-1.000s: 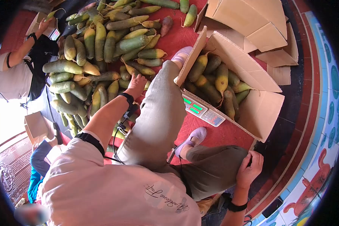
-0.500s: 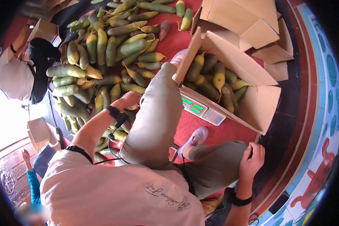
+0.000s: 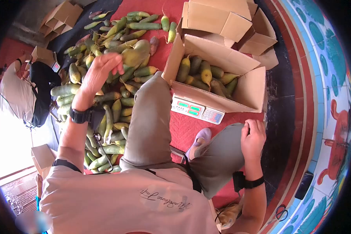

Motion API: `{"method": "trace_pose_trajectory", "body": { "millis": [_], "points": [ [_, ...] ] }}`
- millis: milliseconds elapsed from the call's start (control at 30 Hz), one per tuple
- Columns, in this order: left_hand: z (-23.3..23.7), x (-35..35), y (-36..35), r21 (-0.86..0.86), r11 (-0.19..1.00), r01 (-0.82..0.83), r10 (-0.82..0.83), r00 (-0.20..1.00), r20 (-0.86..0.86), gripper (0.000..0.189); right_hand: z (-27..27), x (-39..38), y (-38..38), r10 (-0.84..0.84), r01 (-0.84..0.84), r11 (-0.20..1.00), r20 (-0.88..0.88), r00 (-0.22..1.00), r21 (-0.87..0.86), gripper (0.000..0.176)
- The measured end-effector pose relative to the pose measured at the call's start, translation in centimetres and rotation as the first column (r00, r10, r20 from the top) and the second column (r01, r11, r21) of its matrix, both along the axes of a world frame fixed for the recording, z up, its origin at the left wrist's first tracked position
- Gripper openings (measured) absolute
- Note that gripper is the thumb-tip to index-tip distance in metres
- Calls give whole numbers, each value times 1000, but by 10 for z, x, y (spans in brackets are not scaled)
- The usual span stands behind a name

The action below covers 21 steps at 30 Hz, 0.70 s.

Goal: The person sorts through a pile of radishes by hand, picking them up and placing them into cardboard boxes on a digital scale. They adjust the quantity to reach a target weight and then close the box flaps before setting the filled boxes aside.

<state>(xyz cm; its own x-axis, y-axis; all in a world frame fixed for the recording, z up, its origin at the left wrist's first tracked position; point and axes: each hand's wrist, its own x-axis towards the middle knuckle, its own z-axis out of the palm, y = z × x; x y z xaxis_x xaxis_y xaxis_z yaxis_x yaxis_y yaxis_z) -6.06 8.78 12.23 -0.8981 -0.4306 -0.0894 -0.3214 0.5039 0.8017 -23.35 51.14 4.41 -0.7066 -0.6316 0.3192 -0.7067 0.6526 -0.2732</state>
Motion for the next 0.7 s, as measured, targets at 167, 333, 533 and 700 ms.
{"method": "trace_pose_trajectory", "body": {
  "millis": [167, 333, 533, 700],
  "points": [
    [20, -78, 48, 274, 930, 246, -163, 943, -291, 38, -3, 2, 4, -14, 14, 1000, -29, 999, -11, 3],
    [-15, -151, 88, 411, 817, 405, -311, 909, -278, 31, -2, 5, 8, -26, 25, 999, -40, 999, -33, 3],
    [-70, -140, 69, 169, 912, 374, -343, 920, -187, 32, -4, 5, 19, -52, 49, 998, -56, 997, -42, 3],
    [-80, -74, 20, 153, 971, 184, -173, 982, -81, 31, -8, 3, 20, -35, 32, 997, -52, 998, -68, 3]
  ]
}}
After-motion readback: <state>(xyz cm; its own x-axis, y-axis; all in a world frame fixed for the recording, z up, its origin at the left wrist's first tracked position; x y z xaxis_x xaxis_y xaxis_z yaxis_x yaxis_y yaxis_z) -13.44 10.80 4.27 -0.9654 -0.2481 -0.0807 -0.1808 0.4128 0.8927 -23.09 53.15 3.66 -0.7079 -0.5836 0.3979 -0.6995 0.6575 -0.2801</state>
